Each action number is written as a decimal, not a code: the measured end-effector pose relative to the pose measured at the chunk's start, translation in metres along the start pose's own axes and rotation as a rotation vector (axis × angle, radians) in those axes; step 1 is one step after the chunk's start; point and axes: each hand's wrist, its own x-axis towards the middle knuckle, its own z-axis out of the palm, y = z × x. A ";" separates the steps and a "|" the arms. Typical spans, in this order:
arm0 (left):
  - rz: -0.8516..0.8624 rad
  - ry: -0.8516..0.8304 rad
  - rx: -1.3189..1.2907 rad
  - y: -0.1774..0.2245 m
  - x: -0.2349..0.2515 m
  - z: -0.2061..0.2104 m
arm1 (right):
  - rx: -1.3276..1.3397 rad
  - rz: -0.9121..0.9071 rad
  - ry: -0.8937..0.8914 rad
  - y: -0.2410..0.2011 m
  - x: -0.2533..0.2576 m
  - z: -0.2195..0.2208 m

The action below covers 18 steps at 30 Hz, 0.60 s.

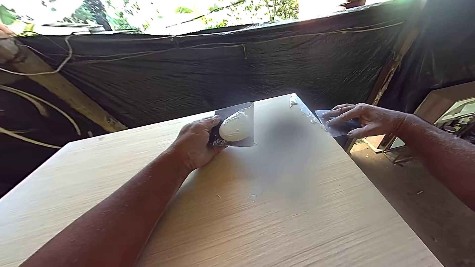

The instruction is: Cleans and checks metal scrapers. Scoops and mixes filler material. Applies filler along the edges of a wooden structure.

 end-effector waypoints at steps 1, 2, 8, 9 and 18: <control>-0.004 -0.005 0.000 0.000 0.000 0.000 | -0.017 0.037 0.000 0.000 -0.005 -0.006; -0.008 -0.007 0.000 0.001 0.001 0.001 | -0.006 0.050 0.004 -0.005 -0.006 -0.011; -0.010 -0.001 0.007 0.001 -0.001 -0.001 | -0.075 -0.006 -0.084 -0.034 0.014 -0.007; -0.010 -0.005 -0.001 0.002 -0.001 -0.001 | -0.120 0.017 -0.111 -0.035 0.011 -0.013; 0.015 -0.193 0.100 0.012 -0.030 0.020 | -0.412 -0.111 0.061 -0.128 0.047 -0.034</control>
